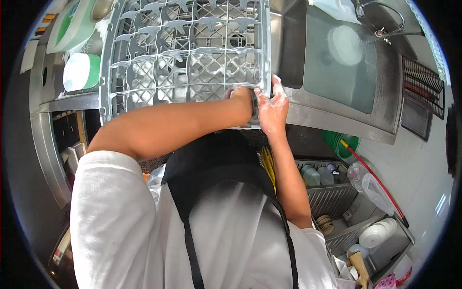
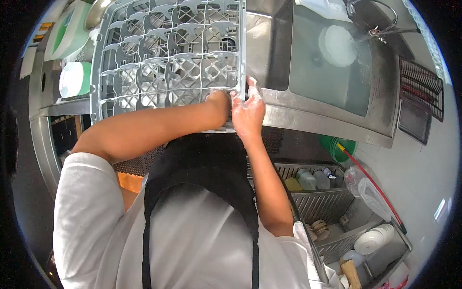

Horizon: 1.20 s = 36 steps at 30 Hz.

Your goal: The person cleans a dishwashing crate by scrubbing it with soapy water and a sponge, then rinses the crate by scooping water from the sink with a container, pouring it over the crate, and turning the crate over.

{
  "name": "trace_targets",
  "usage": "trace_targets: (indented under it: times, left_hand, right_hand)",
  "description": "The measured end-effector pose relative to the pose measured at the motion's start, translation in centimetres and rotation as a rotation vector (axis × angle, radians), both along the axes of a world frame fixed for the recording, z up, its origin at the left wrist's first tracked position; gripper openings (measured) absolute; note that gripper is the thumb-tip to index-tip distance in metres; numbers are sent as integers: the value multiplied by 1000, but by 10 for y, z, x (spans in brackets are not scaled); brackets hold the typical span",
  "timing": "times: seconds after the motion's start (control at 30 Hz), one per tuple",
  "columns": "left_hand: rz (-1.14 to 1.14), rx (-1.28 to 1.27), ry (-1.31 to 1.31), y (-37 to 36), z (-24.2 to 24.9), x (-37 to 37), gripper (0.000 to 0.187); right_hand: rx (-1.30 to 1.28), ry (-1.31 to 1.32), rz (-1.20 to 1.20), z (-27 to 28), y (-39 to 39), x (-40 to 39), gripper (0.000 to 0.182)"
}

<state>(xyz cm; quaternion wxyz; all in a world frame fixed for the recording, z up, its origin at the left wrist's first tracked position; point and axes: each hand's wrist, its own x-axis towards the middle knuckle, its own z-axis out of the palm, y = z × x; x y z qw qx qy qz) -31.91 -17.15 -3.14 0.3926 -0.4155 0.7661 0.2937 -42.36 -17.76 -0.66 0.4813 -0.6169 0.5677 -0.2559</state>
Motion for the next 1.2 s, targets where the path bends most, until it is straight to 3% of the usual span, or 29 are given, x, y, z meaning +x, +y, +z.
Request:
trace_targets:
  times: [0.07,0.17,0.33,0.43,0.53,0.57,0.67,0.7,0.83,0.93,1.03,1.2]
  left_hand:
    - [0,35,85,-7,7,7,29]
    - [63,-194,214,7,34,23,27]
    - [82,-650,473,28,76,69,25]
    - [388,-873,760,27,88,104,27]
    - [685,-943,799,27,90,123,30]
    - [745,-881,815,28,91,126,39]
    - [836,-650,810,36,89,120,38]
    - [760,-758,925,41,79,114,35]
    - [585,-772,1010,42,64,87,26]
    - [371,-555,743,33,54,62,21]
    - [368,-401,535,22,27,31,14]
    - [614,-280,510,10,0,20,16]
  right_hand:
    - [-16,-20,-8,-1,1,0,51]
    - [178,-214,-98,14,3,8,54]
    - [120,-117,3,9,-2,3,53]
    - [122,-136,-18,6,-1,3,52]
    - [187,-96,-28,23,-3,8,48]
    - [92,-7,6,12,-4,4,44]
    - [181,-136,-41,14,-4,5,45]
    - [79,-20,28,13,-7,3,45]
    - [116,-41,-21,6,-6,1,45]
    - [138,-87,-15,12,-6,4,47]
    - [115,-152,-32,5,-5,3,49]
    - [161,-192,-93,25,-5,11,40]
